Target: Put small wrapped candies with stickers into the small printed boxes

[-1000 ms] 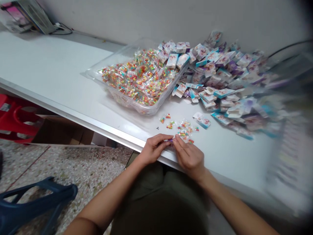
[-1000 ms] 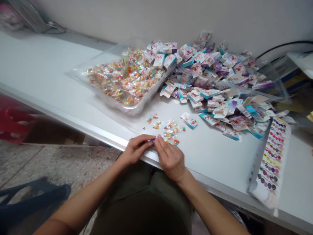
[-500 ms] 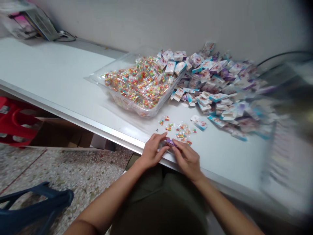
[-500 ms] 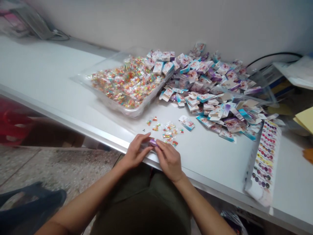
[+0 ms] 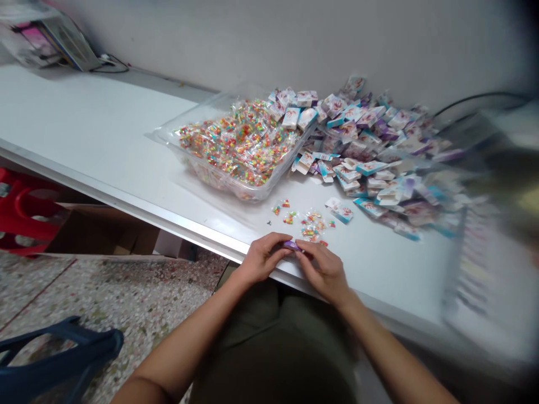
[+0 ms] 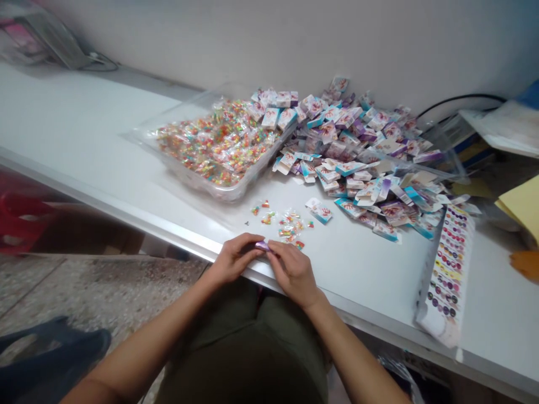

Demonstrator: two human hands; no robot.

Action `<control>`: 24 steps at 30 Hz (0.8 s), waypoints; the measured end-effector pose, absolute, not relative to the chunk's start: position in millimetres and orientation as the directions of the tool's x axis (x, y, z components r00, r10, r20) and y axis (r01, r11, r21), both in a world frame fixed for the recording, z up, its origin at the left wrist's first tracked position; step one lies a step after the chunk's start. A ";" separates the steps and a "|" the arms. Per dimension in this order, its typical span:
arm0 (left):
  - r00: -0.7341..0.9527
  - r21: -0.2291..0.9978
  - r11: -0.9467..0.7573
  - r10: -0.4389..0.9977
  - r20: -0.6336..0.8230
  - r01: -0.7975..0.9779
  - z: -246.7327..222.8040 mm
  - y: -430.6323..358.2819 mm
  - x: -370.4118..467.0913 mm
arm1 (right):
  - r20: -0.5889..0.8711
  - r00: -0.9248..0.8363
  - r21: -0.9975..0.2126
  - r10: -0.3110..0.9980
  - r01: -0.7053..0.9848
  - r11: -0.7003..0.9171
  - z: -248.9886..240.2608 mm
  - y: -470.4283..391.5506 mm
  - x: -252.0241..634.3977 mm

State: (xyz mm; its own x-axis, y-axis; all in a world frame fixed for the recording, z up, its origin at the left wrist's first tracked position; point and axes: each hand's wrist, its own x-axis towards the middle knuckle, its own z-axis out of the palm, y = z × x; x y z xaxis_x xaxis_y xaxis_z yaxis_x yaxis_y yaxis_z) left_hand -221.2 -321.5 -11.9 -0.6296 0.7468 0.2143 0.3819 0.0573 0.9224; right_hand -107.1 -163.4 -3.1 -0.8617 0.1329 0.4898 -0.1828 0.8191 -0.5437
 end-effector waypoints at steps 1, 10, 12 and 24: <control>-0.624 0.913 0.055 0.747 0.231 0.405 -12.6 -321.5 -220.5 | 0.474 -0.870 -0.538 0.138 -0.162 0.827 -1.9 -162.5 -107.2; -0.574 0.730 0.147 0.726 0.379 0.668 -24.5 -322.4 -207.9 | 0.324 -0.942 -0.546 0.091 -0.108 0.831 18.9 -158.6 -112.4; -0.596 0.721 0.169 0.701 0.391 0.672 -26.6 -322.2 -208.3 | 0.123 -0.987 -0.679 0.103 -0.008 0.734 41.8 -137.5 -123.9; -0.858 0.922 0.185 0.464 0.222 0.339 -6.3 -308.0 -199.6 | 0.007 -0.814 -0.499 0.580 0.500 0.708 30.3 -44.9 -143.2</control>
